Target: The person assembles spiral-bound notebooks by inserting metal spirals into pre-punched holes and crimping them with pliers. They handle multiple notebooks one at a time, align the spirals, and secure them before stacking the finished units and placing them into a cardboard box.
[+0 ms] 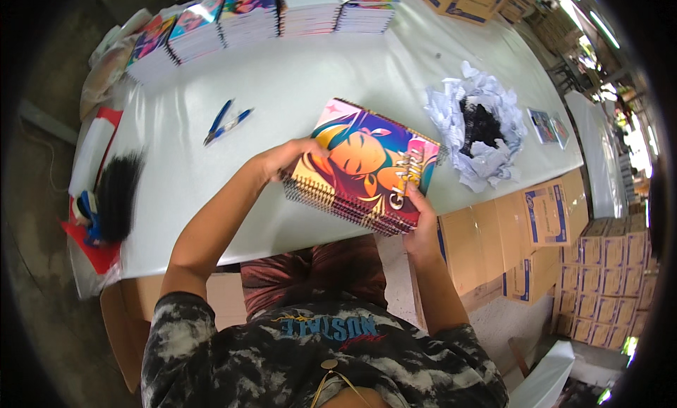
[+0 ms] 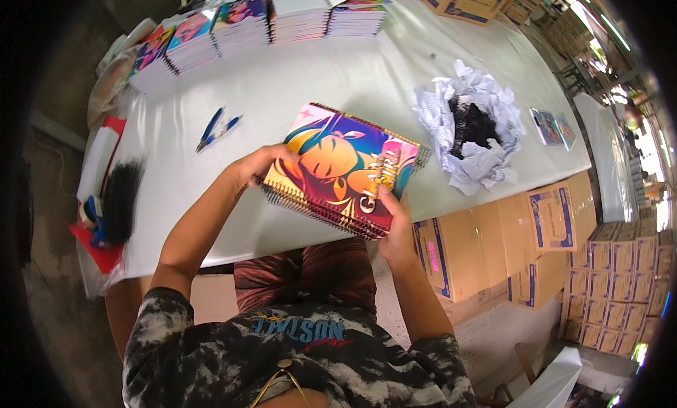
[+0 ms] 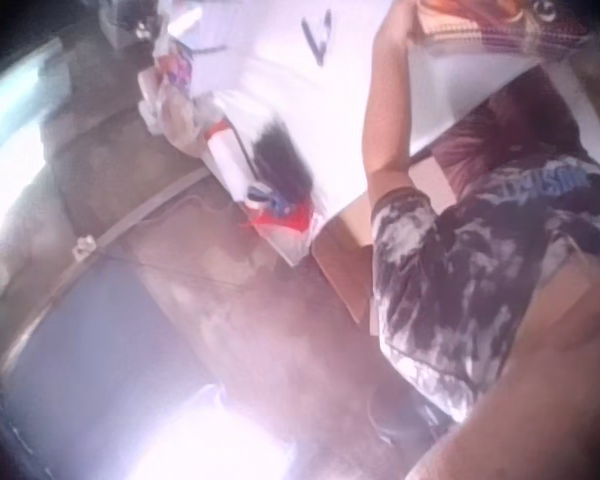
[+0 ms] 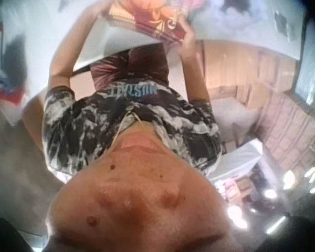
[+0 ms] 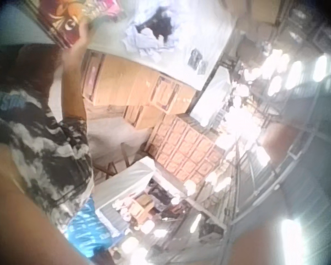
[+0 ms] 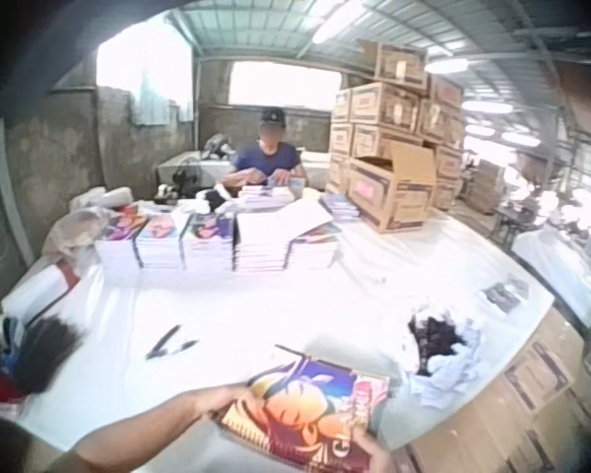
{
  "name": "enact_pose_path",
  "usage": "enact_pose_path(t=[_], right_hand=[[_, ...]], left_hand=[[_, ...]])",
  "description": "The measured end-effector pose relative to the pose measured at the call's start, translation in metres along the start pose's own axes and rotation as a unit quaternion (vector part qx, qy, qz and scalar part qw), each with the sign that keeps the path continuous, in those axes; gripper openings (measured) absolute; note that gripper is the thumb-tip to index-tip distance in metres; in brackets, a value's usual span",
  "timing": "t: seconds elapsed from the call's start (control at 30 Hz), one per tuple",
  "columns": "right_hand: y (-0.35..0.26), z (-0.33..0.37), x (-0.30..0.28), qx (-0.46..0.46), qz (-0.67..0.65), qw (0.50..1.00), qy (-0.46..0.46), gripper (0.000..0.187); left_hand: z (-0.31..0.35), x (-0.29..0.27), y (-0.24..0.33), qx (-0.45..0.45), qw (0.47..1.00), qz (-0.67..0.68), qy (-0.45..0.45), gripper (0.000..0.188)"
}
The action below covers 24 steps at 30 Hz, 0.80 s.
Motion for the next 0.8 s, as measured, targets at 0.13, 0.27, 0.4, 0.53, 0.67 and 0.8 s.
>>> enact_pose_path(t=[0.13,0.27,0.4,0.53,0.67,0.8], right_hand=[[0.003,0.005,0.009,0.034,-0.037,0.999,-0.005,0.034],[0.013,0.006,0.004,0.023,-0.097,0.995,0.024,0.05],[0.007,0.001,0.01,-0.038,-0.073,0.997,0.015,0.056],[0.0,0.004,0.012,-0.038,-0.073,0.996,0.013,0.054],[0.002,-0.001,0.006,-0.066,-0.06,0.996,-0.001,0.057],[0.006,-0.005,0.006,-0.061,-0.057,0.996,-0.022,0.06]], left_hand=[[-0.009,-0.01,-0.003,-0.017,0.999,-0.037,0.006,0.033],[0.001,-0.009,-0.001,0.021,1.0,-0.009,-0.011,0.042],[0.005,-0.002,0.005,0.055,0.998,0.004,-0.004,0.06],[-0.006,-0.011,0.003,0.063,0.997,-0.004,-0.043,0.061],[-0.022,-0.04,0.024,0.171,0.967,-0.136,0.13,0.06],[-0.012,-0.11,-0.004,0.216,0.585,-0.7,0.348,0.059]])
Point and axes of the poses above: each hand's wrist, its own z-axis away from the middle knuckle, its own x-axis out of the palm, y = z × x, the point moved 1 cm from there along -z, towards the middle knuckle, and after that the axes turned 15 degrees about x, right-handed, at the moved point
